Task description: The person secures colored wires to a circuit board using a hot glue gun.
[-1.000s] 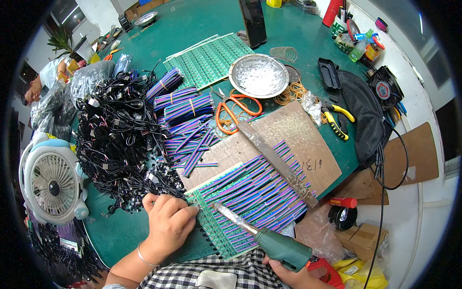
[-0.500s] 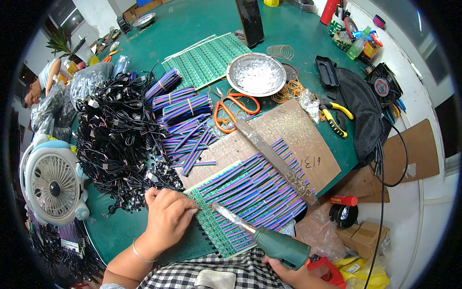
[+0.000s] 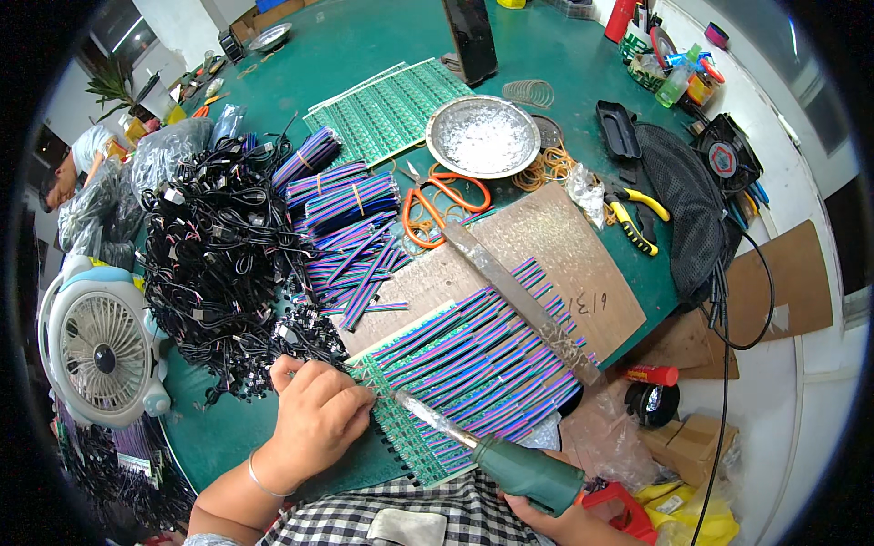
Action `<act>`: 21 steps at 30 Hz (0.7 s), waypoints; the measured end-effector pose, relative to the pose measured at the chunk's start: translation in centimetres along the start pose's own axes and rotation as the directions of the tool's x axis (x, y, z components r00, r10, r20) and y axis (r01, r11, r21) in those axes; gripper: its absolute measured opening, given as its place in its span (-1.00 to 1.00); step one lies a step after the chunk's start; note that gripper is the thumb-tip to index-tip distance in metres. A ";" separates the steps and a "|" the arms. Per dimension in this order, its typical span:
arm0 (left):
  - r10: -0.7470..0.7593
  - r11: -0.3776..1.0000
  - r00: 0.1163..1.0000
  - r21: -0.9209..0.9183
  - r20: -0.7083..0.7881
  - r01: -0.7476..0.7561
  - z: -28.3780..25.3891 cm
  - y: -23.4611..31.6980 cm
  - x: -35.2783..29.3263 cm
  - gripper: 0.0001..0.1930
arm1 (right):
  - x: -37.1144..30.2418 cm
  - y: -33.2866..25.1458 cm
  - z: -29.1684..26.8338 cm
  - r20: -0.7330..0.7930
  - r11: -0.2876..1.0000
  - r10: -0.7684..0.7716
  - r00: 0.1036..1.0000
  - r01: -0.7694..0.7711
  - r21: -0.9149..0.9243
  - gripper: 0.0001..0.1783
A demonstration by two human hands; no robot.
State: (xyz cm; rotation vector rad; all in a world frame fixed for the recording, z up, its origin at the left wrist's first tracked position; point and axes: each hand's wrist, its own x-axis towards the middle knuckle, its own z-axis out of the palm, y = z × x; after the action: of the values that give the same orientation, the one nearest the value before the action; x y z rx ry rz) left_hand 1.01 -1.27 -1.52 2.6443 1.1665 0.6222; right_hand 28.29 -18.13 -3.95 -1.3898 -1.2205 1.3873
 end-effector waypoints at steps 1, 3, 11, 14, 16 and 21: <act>0.014 1.000 1.000 0.012 0.009 -0.014 0.0 0.0 0.1 -0.76 | -0.1 0.2 0.1 -0.002 1.000 0.001 1.000 -0.001 -0.001 -0.64; 0.026 0.999 1.000 0.027 0.018 -0.026 -0.3 0.1 0.2 -0.77 | -0.4 0.6 0.4 -0.091 0.998 0.049 0.995 -0.053 -0.034 -0.70; 0.071 0.996 0.995 0.052 0.072 -0.075 -0.6 0.1 0.6 -0.78 | 0.5 0.0 0.5 0.005 0.989 -0.073 0.997 0.073 -0.128 -0.76; 0.082 0.995 0.993 0.054 0.082 -0.086 -0.7 0.1 0.8 -0.79 | 1.4 -1.3 0.9 0.011 0.993 -0.081 0.997 0.081 -0.084 -0.77; 0.086 0.994 0.989 0.061 0.117 -0.093 -1.0 0.0 0.8 -0.81 | 1.7 -1.7 0.9 0.003 0.995 -0.077 0.997 0.077 -0.065 -0.77; 0.089 0.994 0.985 0.054 0.150 -0.098 -1.1 -0.1 0.9 -0.83 | 0.3 0.7 0.7 -0.035 0.976 -0.036 0.999 0.028 -0.217 -0.60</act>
State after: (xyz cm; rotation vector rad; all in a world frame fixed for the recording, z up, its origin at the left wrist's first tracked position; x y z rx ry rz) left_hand 0.99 -0.60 -0.26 2.7556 1.0416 0.4032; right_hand 27.66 -18.04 -4.76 -1.5307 -1.3960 1.2278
